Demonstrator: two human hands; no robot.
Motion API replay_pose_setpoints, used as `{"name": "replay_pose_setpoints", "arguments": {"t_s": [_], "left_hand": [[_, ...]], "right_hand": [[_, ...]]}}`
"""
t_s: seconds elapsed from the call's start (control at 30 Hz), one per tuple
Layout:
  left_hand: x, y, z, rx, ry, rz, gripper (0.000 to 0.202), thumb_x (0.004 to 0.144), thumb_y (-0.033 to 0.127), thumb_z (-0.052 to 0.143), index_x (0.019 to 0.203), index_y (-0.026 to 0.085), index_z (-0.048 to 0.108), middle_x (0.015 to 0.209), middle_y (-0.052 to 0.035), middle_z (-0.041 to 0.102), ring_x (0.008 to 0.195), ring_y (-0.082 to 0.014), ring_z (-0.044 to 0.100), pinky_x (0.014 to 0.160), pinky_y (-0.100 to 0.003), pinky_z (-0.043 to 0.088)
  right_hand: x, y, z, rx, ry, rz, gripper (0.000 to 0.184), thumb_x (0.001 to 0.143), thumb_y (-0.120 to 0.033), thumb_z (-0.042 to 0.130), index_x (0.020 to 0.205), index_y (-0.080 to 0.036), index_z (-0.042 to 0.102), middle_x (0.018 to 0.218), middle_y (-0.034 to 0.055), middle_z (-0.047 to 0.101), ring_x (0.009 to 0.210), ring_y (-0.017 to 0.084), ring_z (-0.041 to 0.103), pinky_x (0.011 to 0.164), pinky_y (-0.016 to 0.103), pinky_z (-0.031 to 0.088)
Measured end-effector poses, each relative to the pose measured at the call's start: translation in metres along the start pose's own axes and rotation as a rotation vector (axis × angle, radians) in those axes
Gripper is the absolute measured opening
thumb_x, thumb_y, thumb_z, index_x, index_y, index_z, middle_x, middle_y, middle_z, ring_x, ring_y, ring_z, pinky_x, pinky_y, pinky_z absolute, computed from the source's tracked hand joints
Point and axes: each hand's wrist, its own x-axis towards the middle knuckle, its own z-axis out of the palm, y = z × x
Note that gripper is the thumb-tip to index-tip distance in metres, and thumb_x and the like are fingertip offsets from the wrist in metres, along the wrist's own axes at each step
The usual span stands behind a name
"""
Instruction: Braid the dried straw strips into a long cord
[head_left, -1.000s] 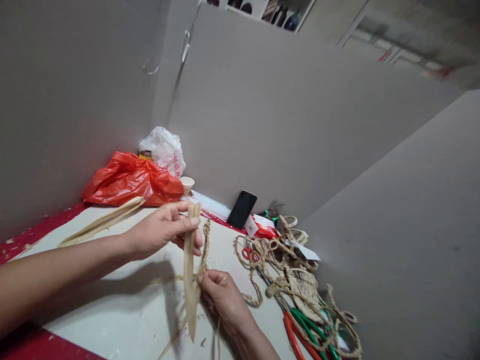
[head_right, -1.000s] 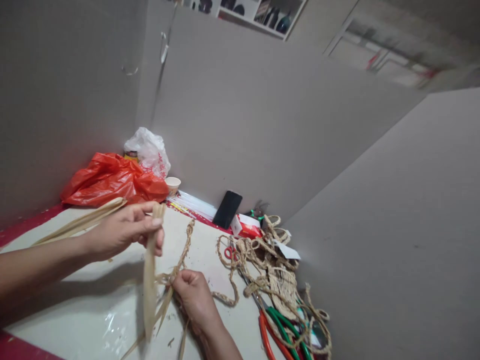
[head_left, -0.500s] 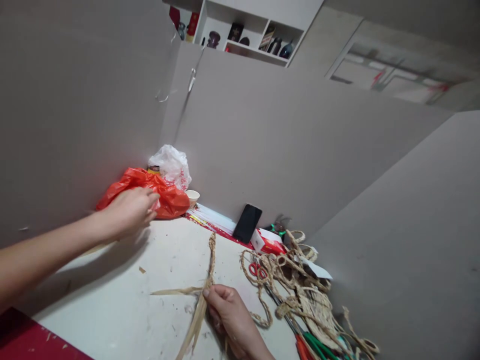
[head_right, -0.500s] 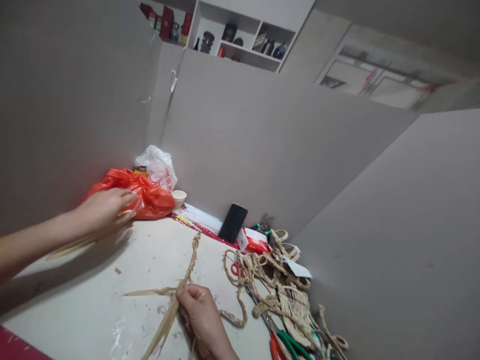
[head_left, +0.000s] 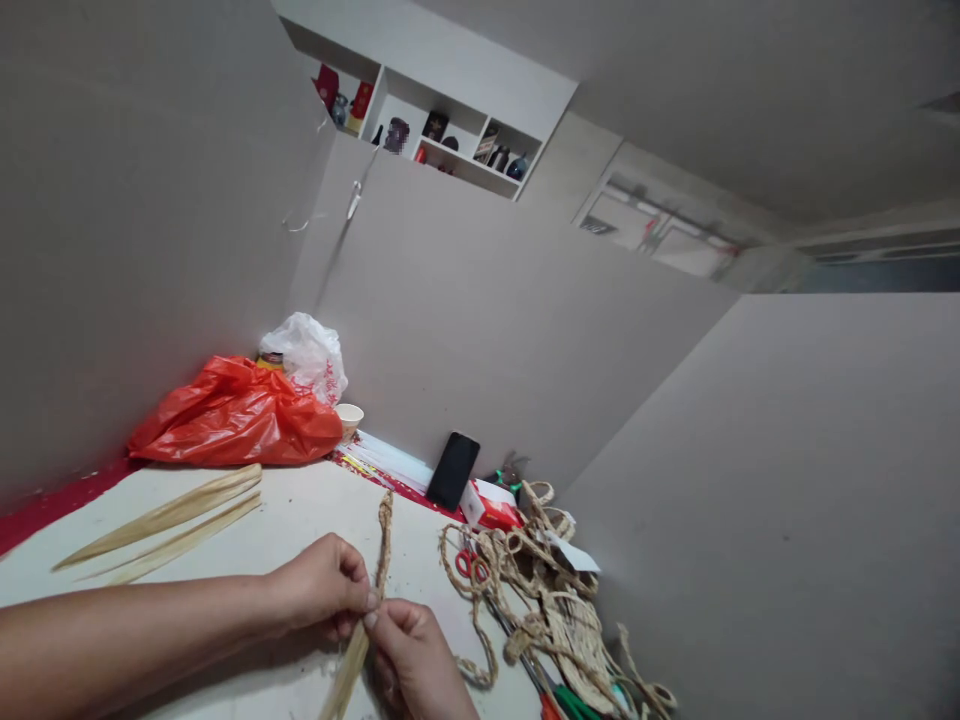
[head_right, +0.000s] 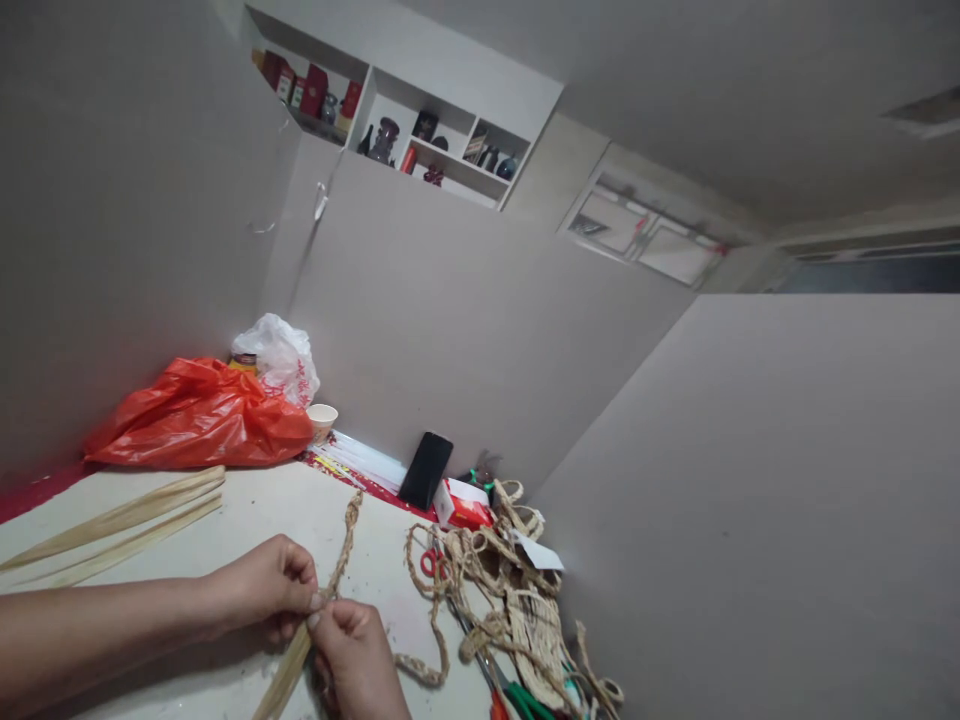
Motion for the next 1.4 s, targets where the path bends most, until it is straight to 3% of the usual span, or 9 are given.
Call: {"name": "replay_pose_setpoints", "arguments": {"t_s": [0.2, 0.4, 0.53, 0.67, 0.83, 0.97, 1.07, 1.27, 1.4], "left_hand": [[-0.006, 0.001, 0.001, -0.074, 0.023, -0.068, 0.028, 0.054, 0.036, 0.070, 0.061, 0.014, 0.056, 0.041, 0.0014, 0.053, 0.037, -0.0092, 0.046, 0.042, -0.022, 0.039], [-0.007, -0.008, 0.005, -0.125, 0.067, -0.046, 0.024, 0.057, 0.034, 0.067, 0.062, 0.014, 0.055, 0.041, 0.0032, 0.051, 0.038, -0.0083, 0.045, 0.042, -0.021, 0.039], [-0.006, -0.008, 0.006, -0.195, 0.044, -0.078, 0.023, 0.056, 0.031, 0.066, 0.065, 0.015, 0.052, 0.042, 0.0047, 0.049, 0.039, -0.0074, 0.043, 0.042, -0.020, 0.038], [-0.007, -0.001, 0.002, -0.243, 0.057, -0.043, 0.024, 0.060, 0.032, 0.064, 0.068, 0.016, 0.048, 0.047, 0.0063, 0.049, 0.041, -0.0059, 0.044, 0.045, -0.019, 0.038], [-0.013, 0.014, -0.010, -0.312, 0.045, -0.033, 0.031, 0.067, 0.038, 0.063, 0.075, 0.017, 0.042, 0.069, -0.0001, 0.060, 0.053, -0.0106, 0.058, 0.051, -0.023, 0.044], [-0.017, 0.022, -0.014, -0.307, 0.010, -0.028, 0.027, 0.071, 0.037, 0.059, 0.077, 0.019, 0.040, 0.055, 0.0075, 0.049, 0.038, -0.0045, 0.040, 0.038, -0.016, 0.027], [-0.019, 0.021, -0.011, -0.264, -0.049, -0.014, 0.024, 0.072, 0.036, 0.059, 0.077, 0.020, 0.042, 0.047, 0.0104, 0.040, 0.036, -0.0033, 0.027, 0.037, -0.016, 0.018], [-0.020, 0.013, -0.003, -0.157, -0.052, 0.121, 0.022, 0.071, 0.032, 0.062, 0.075, 0.015, 0.048, 0.057, 0.0045, 0.050, 0.049, -0.0056, 0.041, 0.050, -0.019, 0.030], [-0.020, 0.010, 0.001, -0.163, -0.123, 0.165, 0.019, 0.073, 0.029, 0.062, 0.074, 0.015, 0.048, 0.064, 0.0017, 0.054, 0.057, -0.0067, 0.046, 0.056, -0.020, 0.032]], "right_hand": [[-0.003, 0.001, -0.001, -0.106, -0.016, -0.020, 0.039, 0.068, -0.049, 0.069, 0.060, -0.012, 0.065, 0.039, -0.0067, 0.036, 0.038, 0.005, 0.020, 0.041, 0.021, 0.015], [-0.004, 0.000, 0.000, -0.221, -0.050, -0.149, 0.036, 0.075, -0.046, 0.064, 0.061, -0.012, 0.068, 0.053, 0.0016, 0.055, 0.051, 0.010, 0.039, 0.052, 0.023, 0.030], [-0.005, -0.003, 0.000, -0.257, -0.045, -0.150, 0.037, 0.076, -0.047, 0.063, 0.064, -0.012, 0.069, 0.050, -0.0003, 0.050, 0.050, 0.010, 0.035, 0.048, 0.022, 0.026], [-0.008, -0.006, -0.002, -0.224, -0.014, -0.052, 0.039, 0.073, -0.049, 0.065, 0.063, -0.012, 0.067, 0.041, -0.0055, 0.036, 0.041, 0.006, 0.023, 0.041, 0.022, 0.015], [-0.010, -0.009, -0.006, -0.134, -0.012, 0.028, 0.038, 0.072, -0.048, 0.067, 0.071, -0.011, 0.067, 0.039, -0.0076, 0.036, 0.037, 0.004, 0.021, 0.038, 0.022, 0.010], [-0.011, -0.009, -0.008, -0.056, -0.064, 0.057, 0.038, 0.074, -0.047, 0.065, 0.076, -0.010, 0.067, 0.038, -0.0086, 0.036, 0.034, 0.003, 0.022, 0.037, 0.021, 0.011], [-0.011, -0.011, -0.009, 0.005, -0.086, 0.076, 0.036, 0.075, -0.046, 0.065, 0.077, -0.010, 0.066, 0.037, -0.0092, 0.036, 0.034, 0.003, 0.022, 0.036, 0.020, 0.012], [-0.011, -0.015, -0.011, 0.127, -0.136, 0.111, 0.032, 0.075, -0.043, 0.066, 0.076, -0.011, 0.065, 0.037, -0.0101, 0.035, 0.032, 0.003, 0.025, 0.034, 0.018, 0.016], [-0.012, -0.016, -0.011, 0.164, -0.163, 0.117, 0.030, 0.077, -0.042, 0.065, 0.076, -0.012, 0.064, 0.038, -0.0101, 0.035, 0.032, 0.003, 0.023, 0.034, 0.018, 0.015]]}}
